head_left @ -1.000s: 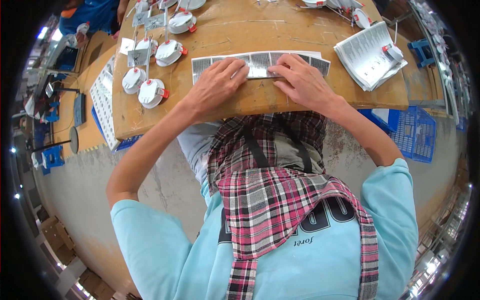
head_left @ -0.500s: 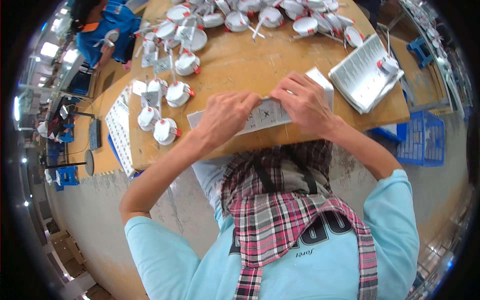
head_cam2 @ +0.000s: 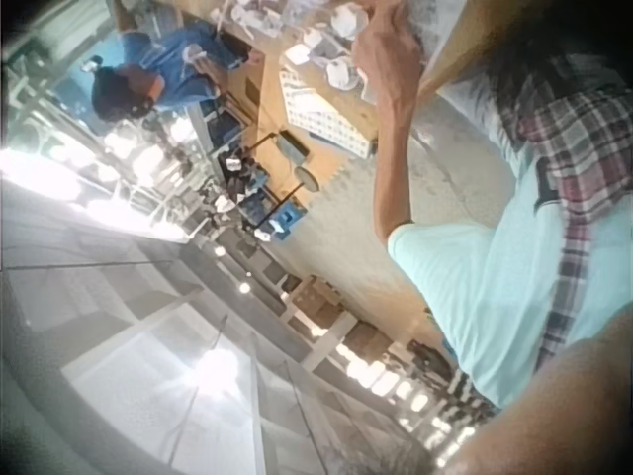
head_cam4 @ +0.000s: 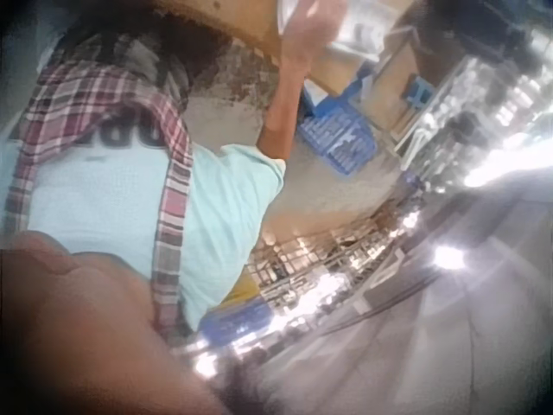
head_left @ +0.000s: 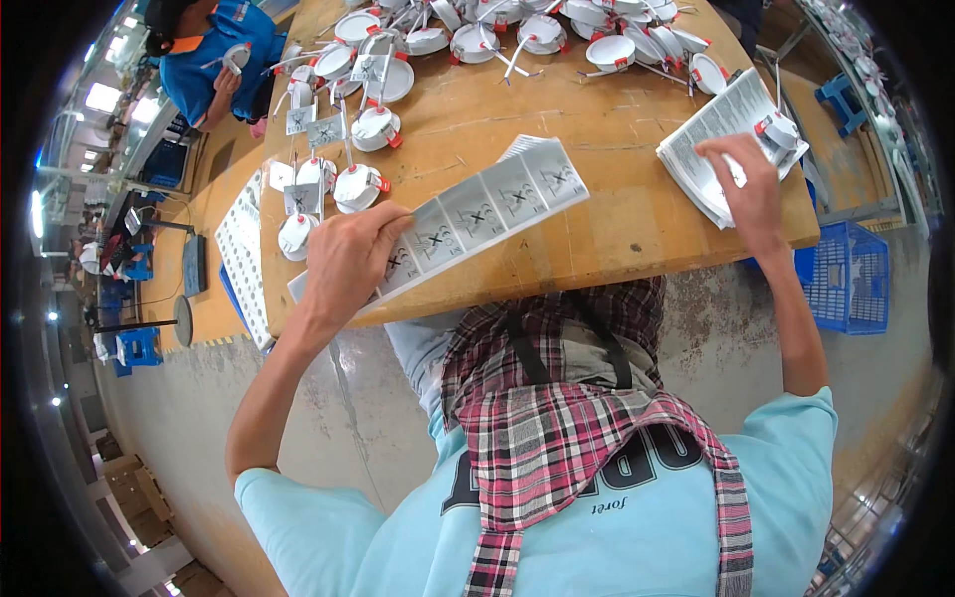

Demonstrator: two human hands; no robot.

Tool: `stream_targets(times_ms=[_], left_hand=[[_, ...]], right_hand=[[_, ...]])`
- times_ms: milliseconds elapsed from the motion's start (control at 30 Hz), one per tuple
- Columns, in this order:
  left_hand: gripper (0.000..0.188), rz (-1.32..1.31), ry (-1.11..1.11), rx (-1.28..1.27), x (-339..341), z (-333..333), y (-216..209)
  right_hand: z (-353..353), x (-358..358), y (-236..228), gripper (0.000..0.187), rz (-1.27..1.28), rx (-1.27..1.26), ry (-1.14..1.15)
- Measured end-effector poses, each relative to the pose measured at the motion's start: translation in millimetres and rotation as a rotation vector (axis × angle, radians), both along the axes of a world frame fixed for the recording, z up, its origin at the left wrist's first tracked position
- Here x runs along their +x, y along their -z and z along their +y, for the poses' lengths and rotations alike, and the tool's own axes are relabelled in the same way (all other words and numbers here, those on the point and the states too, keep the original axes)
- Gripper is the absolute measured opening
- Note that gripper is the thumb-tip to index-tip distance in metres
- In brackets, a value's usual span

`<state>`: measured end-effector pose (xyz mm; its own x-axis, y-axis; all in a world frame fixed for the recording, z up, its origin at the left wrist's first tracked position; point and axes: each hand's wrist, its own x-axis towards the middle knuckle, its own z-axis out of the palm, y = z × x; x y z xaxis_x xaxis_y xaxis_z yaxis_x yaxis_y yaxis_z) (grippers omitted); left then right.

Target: The recorder is applying regulatory and specification labels to the back of circular LED light fixtures on an assembly line.

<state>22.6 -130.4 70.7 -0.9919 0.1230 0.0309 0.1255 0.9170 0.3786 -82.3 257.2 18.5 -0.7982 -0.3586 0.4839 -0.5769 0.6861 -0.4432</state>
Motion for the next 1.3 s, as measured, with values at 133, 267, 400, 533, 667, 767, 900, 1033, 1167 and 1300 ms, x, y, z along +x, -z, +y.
stream_targets(times_ms=[133,267,400,533,667,767,900,1033,1167,1300], left_hand=[[0.016,0.005,0.212,0.068,-6,26,7],[0.018,-0.047,0.318,0.155,-15,55,-2],[0.020,-0.254,0.282,0.236,-18,53,-12],[0.020,-0.223,0.215,0.129,-16,23,-11],[0.019,-0.163,0.234,0.055,-11,2,-4],[0.021,-0.225,0.038,-0.105,-11,-16,-4],[0.027,-0.217,-0.091,0.180,-3,-52,22],[0.044,-0.307,0.016,1.205,-7,36,44],[0.041,-0.399,-0.110,1.521,-31,82,79],[0.037,-0.460,-0.168,1.532,-50,78,87]], right_hand=[[-56,11,-31,0.027,0.075,-0.124,-0.263],[-98,19,-30,0.026,-0.261,-0.014,-0.452],[-93,21,-29,0.021,-0.380,0.050,-0.463],[-74,22,-32,0.019,-0.427,-0.019,-0.436],[-51,24,-32,0.017,-0.510,-0.006,-0.321],[-23,25,-30,0.016,-0.503,-0.028,-0.205],[-7,35,-26,0.016,-0.479,-0.110,0.090],[-50,55,-14,0.013,-0.073,-0.064,0.110],[-75,72,7,0.012,0.019,0.016,0.063],[-64,69,11,0.023,-0.151,0.004,0.055]])
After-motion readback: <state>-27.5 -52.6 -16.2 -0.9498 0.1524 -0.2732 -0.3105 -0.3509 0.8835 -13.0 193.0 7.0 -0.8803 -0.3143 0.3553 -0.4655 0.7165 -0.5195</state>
